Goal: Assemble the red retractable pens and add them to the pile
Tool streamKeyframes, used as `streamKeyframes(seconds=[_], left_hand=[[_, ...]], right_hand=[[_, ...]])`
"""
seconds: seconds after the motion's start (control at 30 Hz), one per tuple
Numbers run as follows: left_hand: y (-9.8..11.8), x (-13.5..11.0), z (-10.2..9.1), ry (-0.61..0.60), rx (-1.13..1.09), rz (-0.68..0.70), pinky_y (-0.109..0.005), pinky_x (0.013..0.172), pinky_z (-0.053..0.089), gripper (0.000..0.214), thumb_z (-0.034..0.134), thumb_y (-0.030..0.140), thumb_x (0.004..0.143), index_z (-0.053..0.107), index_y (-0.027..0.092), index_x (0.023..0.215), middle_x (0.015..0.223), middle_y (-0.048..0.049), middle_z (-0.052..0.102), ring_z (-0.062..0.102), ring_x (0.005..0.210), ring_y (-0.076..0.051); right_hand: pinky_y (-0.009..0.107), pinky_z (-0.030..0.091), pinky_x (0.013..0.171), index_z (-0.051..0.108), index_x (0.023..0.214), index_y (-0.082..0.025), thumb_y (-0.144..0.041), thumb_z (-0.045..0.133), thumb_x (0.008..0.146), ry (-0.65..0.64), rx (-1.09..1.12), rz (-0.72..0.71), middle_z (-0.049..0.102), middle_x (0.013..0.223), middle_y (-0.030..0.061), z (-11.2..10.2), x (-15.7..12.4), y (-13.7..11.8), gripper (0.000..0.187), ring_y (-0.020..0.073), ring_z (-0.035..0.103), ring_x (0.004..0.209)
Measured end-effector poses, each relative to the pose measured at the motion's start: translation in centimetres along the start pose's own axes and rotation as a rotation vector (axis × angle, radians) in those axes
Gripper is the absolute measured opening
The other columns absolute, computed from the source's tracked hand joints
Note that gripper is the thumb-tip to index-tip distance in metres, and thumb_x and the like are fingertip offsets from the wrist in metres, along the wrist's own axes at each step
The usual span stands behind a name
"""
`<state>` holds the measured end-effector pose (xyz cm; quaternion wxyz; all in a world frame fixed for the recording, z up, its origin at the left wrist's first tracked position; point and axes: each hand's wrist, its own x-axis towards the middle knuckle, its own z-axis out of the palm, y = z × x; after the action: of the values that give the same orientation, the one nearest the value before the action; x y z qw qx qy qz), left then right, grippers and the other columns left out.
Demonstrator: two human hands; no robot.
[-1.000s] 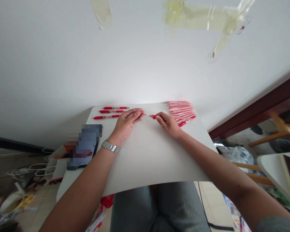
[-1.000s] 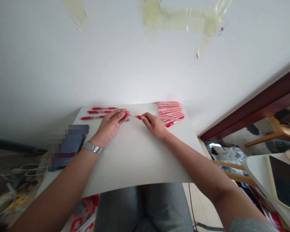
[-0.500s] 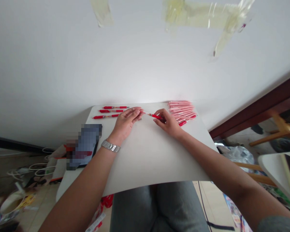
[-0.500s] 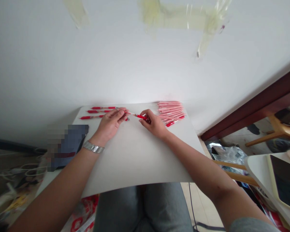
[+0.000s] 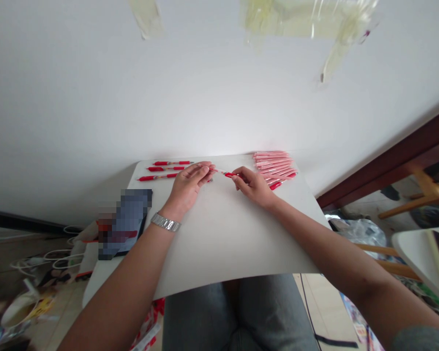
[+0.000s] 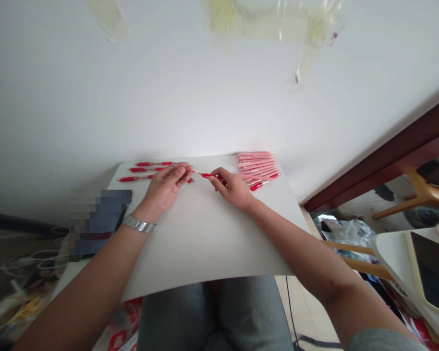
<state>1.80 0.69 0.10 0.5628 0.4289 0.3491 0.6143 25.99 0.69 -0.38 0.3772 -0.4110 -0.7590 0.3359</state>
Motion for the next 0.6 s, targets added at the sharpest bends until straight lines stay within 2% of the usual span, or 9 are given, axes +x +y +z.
streamKeyframes(seconds=[0.1,0.23,0.43,0.6], left_hand=[[0.05,0.08,-0.03,0.020,0.005,0.000,-0.035,0.105,0.061,0.028,0.096,0.037,0.079,0.084,0.021,0.098,0.111,-0.0079,0.082,0.077,0.110,-0.021],[0.02,0.18,-0.13,0.043,0.017,-0.002,-0.035,0.104,0.061,0.030,0.097,0.039,0.077,0.084,0.020,0.098,0.112,-0.0082,0.082,0.077,0.111,-0.022],[0.01,0.09,-0.15,0.003,0.001,-0.011,-0.033,0.103,0.061,0.028,0.096,0.038,0.079,0.085,0.022,0.099,0.112,-0.0083,0.083,0.077,0.112,-0.022],[0.16,-0.06,-0.03,-0.010,0.011,-0.025,-0.032,0.101,0.061,0.028,0.097,0.037,0.078,0.085,0.022,0.099,0.112,-0.0085,0.083,0.077,0.114,-0.023]], right_hand=[[0.028,0.045,0.063,0.061,0.120,-0.024,-0.058,0.063,0.102,0.003,0.001,0.018,0.070,0.083,-0.0009,-0.08,-0.08,-0.21,0.039,0.0144,0.060,0.065],[0.029,0.047,0.064,0.056,0.127,-0.027,-0.051,0.073,0.095,0.000,0.004,0.015,0.071,0.095,-0.0010,0.05,-0.10,-0.09,0.043,0.0129,0.059,0.063],[0.032,0.051,0.071,0.059,0.114,-0.025,-0.052,0.061,0.103,0.064,-0.003,-0.062,0.072,0.099,0.0036,0.32,0.09,0.66,0.029,0.0173,0.064,0.078],[0.030,0.046,0.066,0.060,0.107,-0.023,-0.056,0.052,0.109,0.013,0.036,-0.029,0.071,0.087,0.0016,-0.09,0.00,-0.06,0.034,0.0149,0.058,0.068]])
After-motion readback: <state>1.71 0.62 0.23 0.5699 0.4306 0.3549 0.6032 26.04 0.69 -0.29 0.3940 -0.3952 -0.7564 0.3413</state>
